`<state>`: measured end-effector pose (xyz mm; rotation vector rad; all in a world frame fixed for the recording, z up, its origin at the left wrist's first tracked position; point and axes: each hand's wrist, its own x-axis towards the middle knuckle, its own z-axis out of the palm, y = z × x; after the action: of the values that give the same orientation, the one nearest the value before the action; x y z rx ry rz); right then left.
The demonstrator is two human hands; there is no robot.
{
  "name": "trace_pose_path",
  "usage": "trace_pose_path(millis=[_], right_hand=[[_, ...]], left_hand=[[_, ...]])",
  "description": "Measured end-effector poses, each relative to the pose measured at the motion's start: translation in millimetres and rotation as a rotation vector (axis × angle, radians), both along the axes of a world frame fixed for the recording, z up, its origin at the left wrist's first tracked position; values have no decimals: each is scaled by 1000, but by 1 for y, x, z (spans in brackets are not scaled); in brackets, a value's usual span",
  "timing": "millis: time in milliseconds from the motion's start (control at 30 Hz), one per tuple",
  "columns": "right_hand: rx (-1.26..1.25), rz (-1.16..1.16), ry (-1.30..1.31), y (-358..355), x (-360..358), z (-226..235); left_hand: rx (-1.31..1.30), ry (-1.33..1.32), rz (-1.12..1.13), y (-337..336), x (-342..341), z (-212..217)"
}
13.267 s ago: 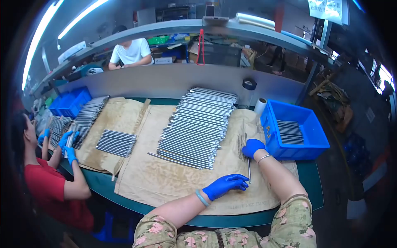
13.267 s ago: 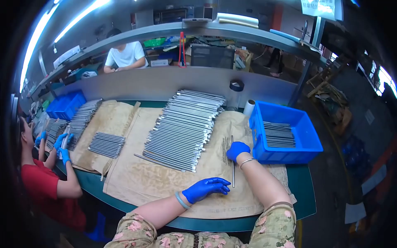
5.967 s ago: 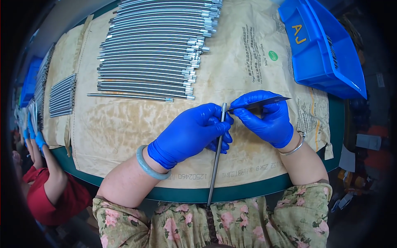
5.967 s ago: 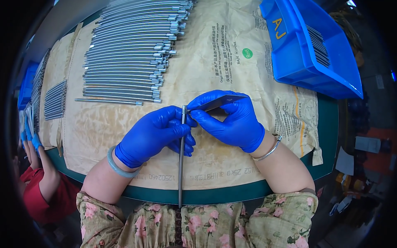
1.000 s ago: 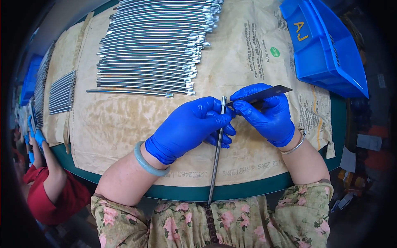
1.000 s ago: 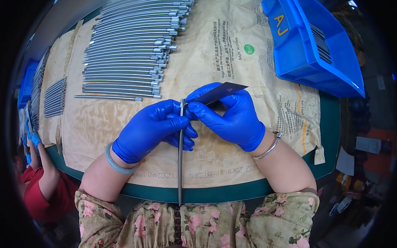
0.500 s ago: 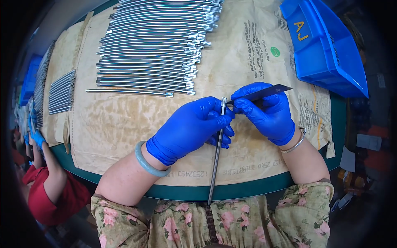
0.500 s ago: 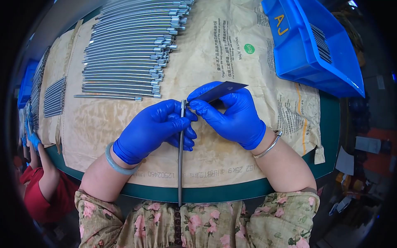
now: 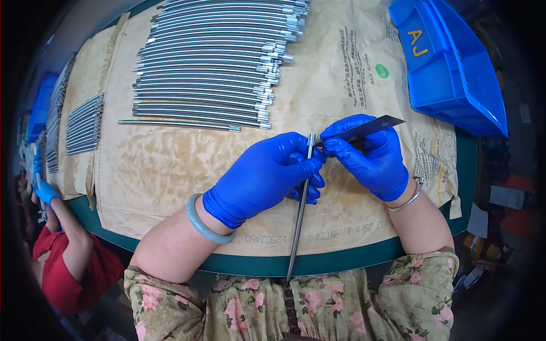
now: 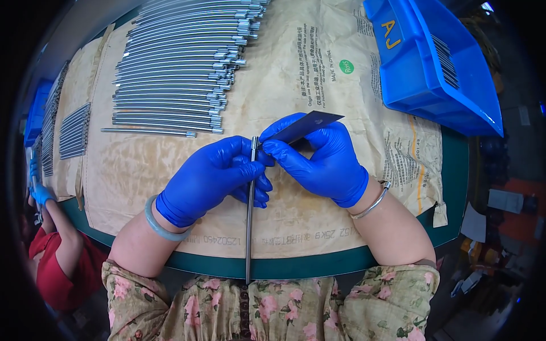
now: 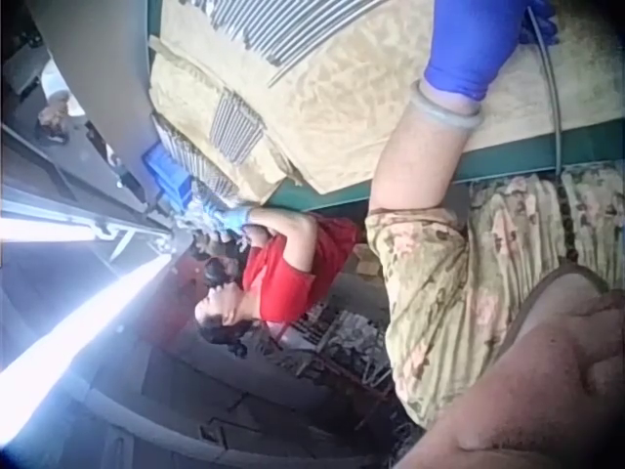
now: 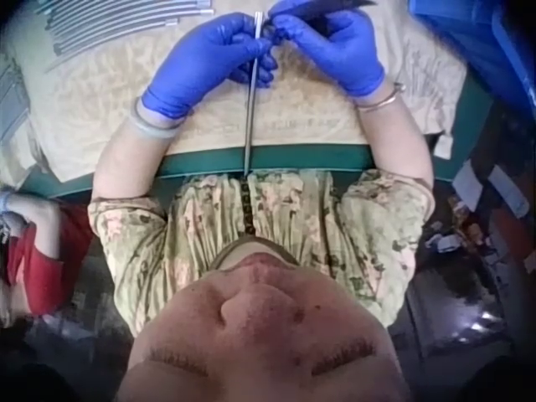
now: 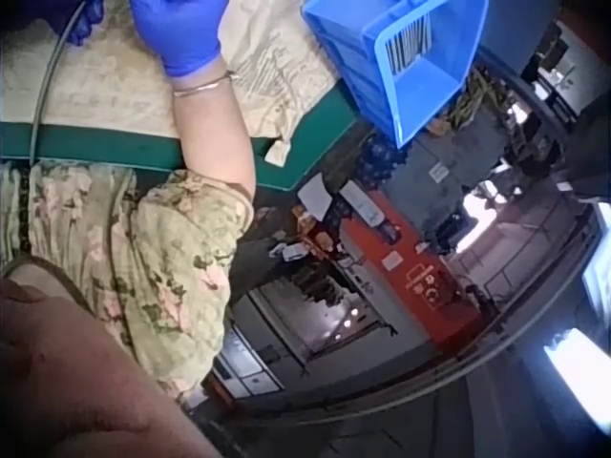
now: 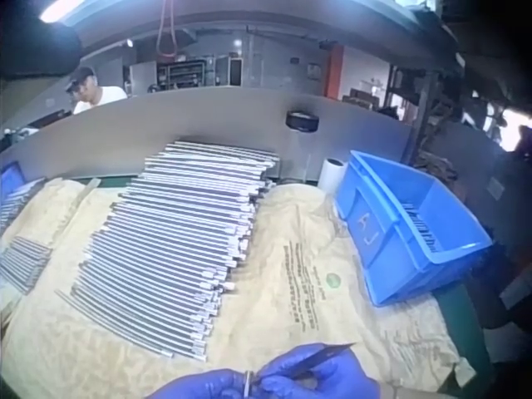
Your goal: The recorder is sorting and inspecting metal rods at a manual workstation in a factory environment.
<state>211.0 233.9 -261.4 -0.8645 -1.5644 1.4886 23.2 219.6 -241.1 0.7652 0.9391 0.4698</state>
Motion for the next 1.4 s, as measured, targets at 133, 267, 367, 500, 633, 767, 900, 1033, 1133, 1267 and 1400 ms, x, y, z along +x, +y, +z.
trace_pose_path(millis=[133,267,367,500,633,767,900,1033,1133,1267,1400], right_hand=[[7,5,-17,0,-1,0],[-8,-117,35,-2,-6,-1],[-18,-127,24,-3,-6,1],[46,-8,9,-2,2,-3],[-78,-127,-72,-1,-1,5],[-193,-270,-65,4,-4,8],[-79,-191,13,0,-1,9],[11,-101,-9,-3,1,10],[24,-87,40,-4,-1,12],[-17,-64,101,-6,-2,14],[-38,-52,107,-6,-4,12]], left_hand=[[1,2,1,0,0,-1],[-1,-1,-1,-1,0,-1],[-5,4,-1,-2,1,1],[-16,16,5,-3,3,3],[24,43,-21,-2,4,6],[2,17,-14,-4,3,9],[-35,-16,-22,-3,0,12],[-43,-41,-33,-2,-1,15],[-45,-55,-43,-1,-2,15],[-42,-73,-46,-1,-3,14],[-39,-67,-45,0,-4,12]])
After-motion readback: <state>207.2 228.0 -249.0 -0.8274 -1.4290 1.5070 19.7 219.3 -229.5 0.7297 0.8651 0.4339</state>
